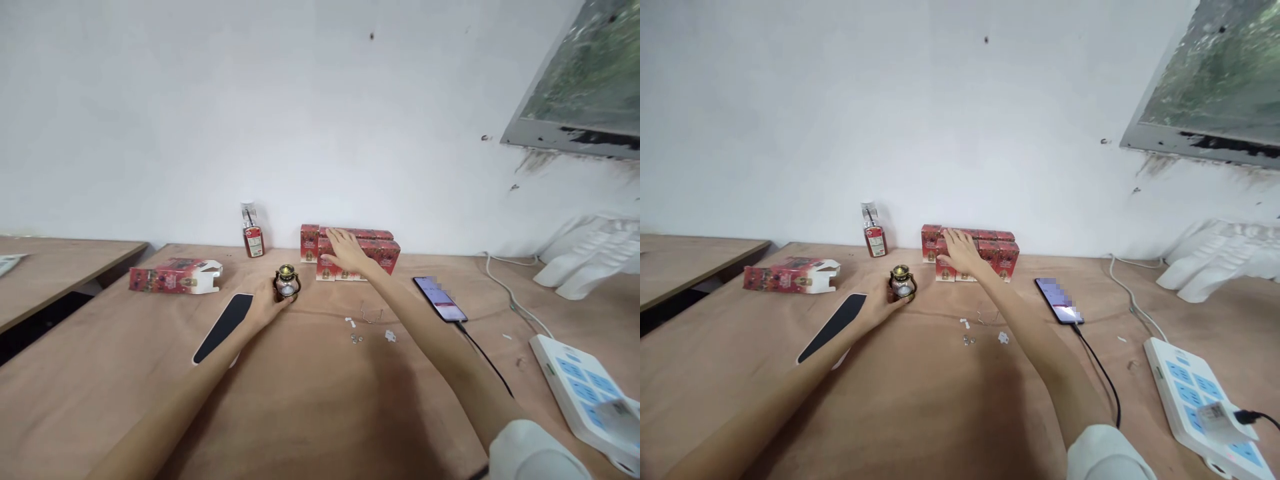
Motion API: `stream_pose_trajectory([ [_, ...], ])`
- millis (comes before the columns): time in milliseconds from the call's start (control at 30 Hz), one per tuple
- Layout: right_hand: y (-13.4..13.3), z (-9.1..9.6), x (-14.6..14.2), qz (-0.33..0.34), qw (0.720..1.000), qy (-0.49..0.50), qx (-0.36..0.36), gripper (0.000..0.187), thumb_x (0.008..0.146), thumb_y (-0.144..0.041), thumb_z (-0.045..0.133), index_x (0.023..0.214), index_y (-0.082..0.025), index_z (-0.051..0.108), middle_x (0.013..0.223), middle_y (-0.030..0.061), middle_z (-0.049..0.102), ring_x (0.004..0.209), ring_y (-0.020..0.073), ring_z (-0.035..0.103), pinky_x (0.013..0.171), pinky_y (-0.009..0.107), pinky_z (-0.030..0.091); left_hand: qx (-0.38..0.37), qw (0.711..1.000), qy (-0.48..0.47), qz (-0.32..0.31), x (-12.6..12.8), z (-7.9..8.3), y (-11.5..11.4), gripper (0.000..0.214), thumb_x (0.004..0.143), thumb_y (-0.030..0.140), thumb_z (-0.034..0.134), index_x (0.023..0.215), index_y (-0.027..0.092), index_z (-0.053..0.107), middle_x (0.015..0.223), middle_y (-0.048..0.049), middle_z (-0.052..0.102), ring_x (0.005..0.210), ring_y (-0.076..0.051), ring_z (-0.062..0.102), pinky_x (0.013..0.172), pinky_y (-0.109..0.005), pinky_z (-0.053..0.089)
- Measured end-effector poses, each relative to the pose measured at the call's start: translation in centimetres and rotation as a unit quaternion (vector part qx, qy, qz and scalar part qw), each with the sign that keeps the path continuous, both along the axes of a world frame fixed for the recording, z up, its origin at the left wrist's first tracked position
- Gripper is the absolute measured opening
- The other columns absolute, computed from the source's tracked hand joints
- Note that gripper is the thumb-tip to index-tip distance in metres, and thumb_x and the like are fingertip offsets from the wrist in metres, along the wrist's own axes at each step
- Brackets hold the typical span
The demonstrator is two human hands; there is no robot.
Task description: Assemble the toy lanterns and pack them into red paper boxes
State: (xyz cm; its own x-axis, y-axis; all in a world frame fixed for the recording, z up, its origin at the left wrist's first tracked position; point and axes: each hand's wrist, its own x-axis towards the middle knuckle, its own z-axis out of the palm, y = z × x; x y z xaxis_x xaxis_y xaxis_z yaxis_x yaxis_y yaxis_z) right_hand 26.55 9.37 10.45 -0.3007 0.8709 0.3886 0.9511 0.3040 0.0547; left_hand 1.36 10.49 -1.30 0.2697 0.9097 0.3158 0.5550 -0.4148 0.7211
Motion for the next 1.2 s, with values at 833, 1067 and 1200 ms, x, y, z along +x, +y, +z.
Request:
stream_pose_trajectory([
  [833,-22.6,-12.1,-4.2,-0.053,0.951,0.274,0.134,0.06,0.095,-0.041,0.03,0.148,-0.021,0.012,0.134,0.0143,0.046,0.121,0.028,0.05,0.091,0.036,0.049,0.5,0.852,0.108,-0.112,-0.5,1.1,-9.7,0.066,0.085,0.048,0.045,0.14,0.013,0.03,0.119,-0.0172,0.059,0.118,-0.028,0.049,0.101,-0.045,0.031],
  [1067,-22.4,-13.3,-4.6,0.022,0.935,0.341,0.099,0.06,0.093,-0.053,0.024,0.146,-0.024,0.024,0.132,0.0142,0.049,0.118,0.0245,0.055,0.092,0.032,0.05,0.465,0.854,0.183,-0.147,-2.5,-1.1,-10.0,0.068,0.082,0.043,0.051,0.142,0.018,0.031,0.108,-0.0061,0.07,0.093,-0.019,0.064,0.092,-0.03,0.037],
  [1200,-21.8,-14.2,-5.4,0.01,0.917,0.391,0.077,0.057,0.094,-0.052,0.021,0.145,-0.026,0.027,0.126,0.0129,0.055,0.111,0.023,0.06,0.086,0.03,0.054,0.412,0.893,0.161,-0.086,-3.4,-1.6,-13.4,0.07,0.08,0.048,0.054,0.142,0.023,0.034,0.11,-0.0028,0.069,0.085,-0.019,0.066,0.082,-0.027,0.045],
])
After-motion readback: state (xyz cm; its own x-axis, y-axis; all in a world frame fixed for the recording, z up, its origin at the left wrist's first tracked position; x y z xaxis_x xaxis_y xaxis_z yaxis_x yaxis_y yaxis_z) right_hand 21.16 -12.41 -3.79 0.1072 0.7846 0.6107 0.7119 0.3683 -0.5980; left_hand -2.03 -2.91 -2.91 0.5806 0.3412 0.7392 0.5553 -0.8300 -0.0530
